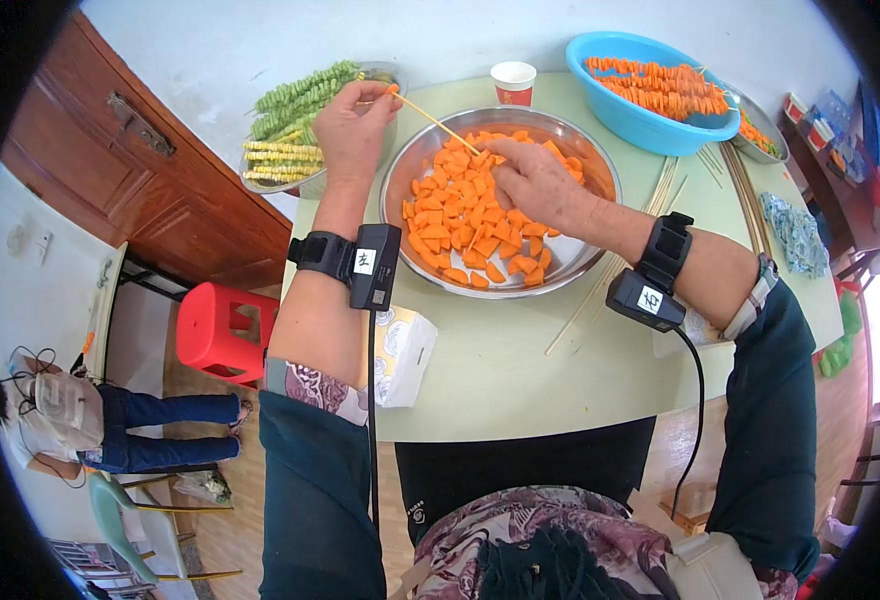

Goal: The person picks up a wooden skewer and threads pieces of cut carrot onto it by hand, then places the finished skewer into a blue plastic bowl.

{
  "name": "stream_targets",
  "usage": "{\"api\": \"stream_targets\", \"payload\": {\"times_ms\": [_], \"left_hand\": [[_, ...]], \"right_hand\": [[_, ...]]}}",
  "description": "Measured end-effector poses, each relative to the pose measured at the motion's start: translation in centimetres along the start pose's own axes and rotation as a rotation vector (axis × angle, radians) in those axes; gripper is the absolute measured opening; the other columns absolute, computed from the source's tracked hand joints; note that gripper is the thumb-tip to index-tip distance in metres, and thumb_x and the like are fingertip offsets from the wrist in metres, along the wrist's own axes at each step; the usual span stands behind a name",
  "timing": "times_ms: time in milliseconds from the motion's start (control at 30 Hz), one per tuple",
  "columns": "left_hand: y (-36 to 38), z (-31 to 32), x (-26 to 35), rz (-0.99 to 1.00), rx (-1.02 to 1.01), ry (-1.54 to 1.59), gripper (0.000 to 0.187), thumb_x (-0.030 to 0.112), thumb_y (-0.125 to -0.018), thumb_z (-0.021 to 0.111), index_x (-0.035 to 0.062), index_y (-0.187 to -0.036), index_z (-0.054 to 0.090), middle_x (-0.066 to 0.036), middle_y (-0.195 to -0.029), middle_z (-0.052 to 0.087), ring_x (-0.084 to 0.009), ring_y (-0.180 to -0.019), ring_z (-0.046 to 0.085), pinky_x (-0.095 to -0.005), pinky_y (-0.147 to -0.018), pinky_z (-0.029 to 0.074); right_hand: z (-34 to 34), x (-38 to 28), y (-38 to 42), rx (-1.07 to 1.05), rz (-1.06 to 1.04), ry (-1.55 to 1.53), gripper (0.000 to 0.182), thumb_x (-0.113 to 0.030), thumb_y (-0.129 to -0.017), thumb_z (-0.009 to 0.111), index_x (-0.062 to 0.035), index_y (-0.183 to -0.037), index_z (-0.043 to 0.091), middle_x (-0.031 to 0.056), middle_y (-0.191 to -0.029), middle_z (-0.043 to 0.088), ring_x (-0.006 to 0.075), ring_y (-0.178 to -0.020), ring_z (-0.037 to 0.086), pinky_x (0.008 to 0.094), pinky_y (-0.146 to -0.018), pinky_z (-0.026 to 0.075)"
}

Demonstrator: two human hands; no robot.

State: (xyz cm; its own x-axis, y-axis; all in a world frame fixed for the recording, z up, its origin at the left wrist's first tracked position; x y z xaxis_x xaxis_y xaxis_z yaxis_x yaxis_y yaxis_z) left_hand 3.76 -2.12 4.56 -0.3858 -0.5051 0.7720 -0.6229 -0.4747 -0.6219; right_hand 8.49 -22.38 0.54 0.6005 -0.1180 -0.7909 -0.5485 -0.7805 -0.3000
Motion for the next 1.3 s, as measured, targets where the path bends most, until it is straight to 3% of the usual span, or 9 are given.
{"api": "stream_targets", "payload": {"times_ms": [267, 367, 567, 633, 767, 867, 967, 1033, 1300], "left_hand": [[0.6, 1.6, 0.5, 0.102, -0.11, -0.162, 0.01, 0.0, -0.078, 0.057, -0.003, -0.087, 0.061, -0.008, -0.082, 0.064, -0.0137, -0.073, 0.064, -0.0226, -0.066, 0.053], [1.2, 2.4, 1.1, 0.076, -0.127, -0.113, 0.01, -0.001, -0.077, 0.057, -0.0034, -0.086, 0.06, -0.008, -0.079, 0.064, -0.0132, -0.073, 0.064, -0.0225, -0.065, 0.052], [1.8, 3.6, 1.0, -0.037, -0.209, -0.064, 0.009, 0.0, -0.077, 0.058, -0.0028, -0.086, 0.061, -0.009, -0.075, 0.064, -0.0145, -0.074, 0.064, -0.0224, -0.065, 0.052], [1.9, 4.2, 0.8, 0.079, -0.257, -0.067, 0.01, 0.002, -0.076, 0.057, -0.0009, -0.084, 0.062, -0.011, -0.072, 0.065, -0.0134, -0.068, 0.064, -0.0226, -0.056, 0.049], [2.2, 4.2, 1.6, -0.005, -0.269, -0.057, 0.011, 0.003, -0.075, 0.059, -0.0011, -0.084, 0.062, -0.011, -0.071, 0.065, -0.0138, -0.068, 0.064, -0.0224, -0.056, 0.049], [2.9, 5.2, 1.8, 0.131, -0.35, -0.118, 0.012, 0.003, -0.074, 0.06, -0.0014, -0.084, 0.062, -0.01, -0.071, 0.065, -0.0132, -0.067, 0.064, -0.0216, -0.056, 0.049], [3.2, 5.5, 2.1, 0.162, -0.395, -0.133, 0.012, 0.003, -0.073, 0.06, -0.0016, -0.084, 0.063, -0.01, -0.07, 0.065, -0.012, -0.067, 0.064, -0.0213, -0.057, 0.049], [3.1, 5.5, 1.5, 0.063, -0.471, -0.141, 0.014, 0.0, -0.076, 0.06, -0.0028, -0.089, 0.062, -0.007, -0.078, 0.064, -0.0118, -0.074, 0.063, -0.0218, -0.066, 0.052], [2.3, 3.5, 0.4, -0.172, -0.465, 0.061, 0.016, 0.005, -0.08, 0.058, -0.0032, -0.093, 0.061, -0.005, -0.077, 0.063, -0.0116, -0.072, 0.063, -0.0228, -0.063, 0.052]], "right_hand": [[-0.1, -0.1, -0.5, 0.045, -0.069, -0.02, 0.042, -0.008, -0.08, 0.037, 0.0023, -0.121, 0.043, 0.0053, -0.054, 0.049, 0.0125, -0.051, 0.047, 0.0261, -0.05, 0.04], [-0.4, -0.3, -0.4, 0.053, -0.011, -0.061, 0.036, -0.005, -0.08, 0.038, 0.0067, -0.113, 0.047, 0.0137, -0.062, 0.058, 0.0206, -0.058, 0.058, 0.0318, -0.057, 0.047], [-0.3, 0.3, -0.8, 0.07, -0.041, -0.091, 0.043, -0.008, -0.081, 0.036, 0.0032, -0.122, 0.042, 0.0061, -0.057, 0.052, 0.0123, -0.053, 0.049, 0.0263, -0.051, 0.042], [-0.4, 0.6, -0.8, 0.101, -0.028, -0.086, 0.043, -0.007, -0.081, 0.036, 0.0033, -0.122, 0.041, 0.0061, -0.057, 0.052, 0.0121, -0.053, 0.049, 0.0259, -0.051, 0.042], [-0.5, 0.4, -0.9, 0.11, -0.048, -0.009, 0.043, -0.007, -0.081, 0.036, 0.0022, -0.123, 0.041, 0.006, -0.057, 0.052, 0.0117, -0.053, 0.05, 0.0254, -0.051, 0.042], [-0.9, 0.0, -1.0, 0.128, -0.012, -0.06, 0.043, -0.007, -0.081, 0.035, 0.0012, -0.123, 0.041, 0.006, -0.058, 0.052, 0.0113, -0.053, 0.05, 0.025, -0.051, 0.042], [-1.1, -0.1, -1.0, 0.119, 0.014, -0.07, 0.039, -0.004, -0.08, 0.038, 0.0057, -0.117, 0.044, 0.0127, -0.062, 0.056, 0.0194, -0.057, 0.056, 0.0313, -0.057, 0.046], [-1.0, -0.3, -0.8, 0.148, -0.003, -0.073, 0.038, -0.005, -0.08, 0.038, 0.0055, -0.116, 0.044, 0.0129, -0.062, 0.056, 0.0193, -0.058, 0.056, 0.0317, -0.057, 0.045], [-1.2, 0.0, -0.9, 0.179, -0.057, -0.025, 0.042, -0.007, -0.079, 0.038, 0.0023, -0.12, 0.042, 0.0093, -0.06, 0.053, 0.0161, -0.056, 0.051, 0.0292, -0.055, 0.043]]}}
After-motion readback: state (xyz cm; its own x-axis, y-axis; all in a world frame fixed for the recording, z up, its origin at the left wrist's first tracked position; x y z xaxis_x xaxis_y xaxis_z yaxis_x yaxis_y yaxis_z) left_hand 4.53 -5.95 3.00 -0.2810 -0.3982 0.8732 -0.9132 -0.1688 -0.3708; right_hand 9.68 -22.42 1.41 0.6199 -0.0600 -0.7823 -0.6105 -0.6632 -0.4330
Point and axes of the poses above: each hand's wrist, its own y-axis away from the middle knuckle, its own z-axis out of the palm, x = y × z, the point moved 3 cm from there along -y, towards the middle knuckle
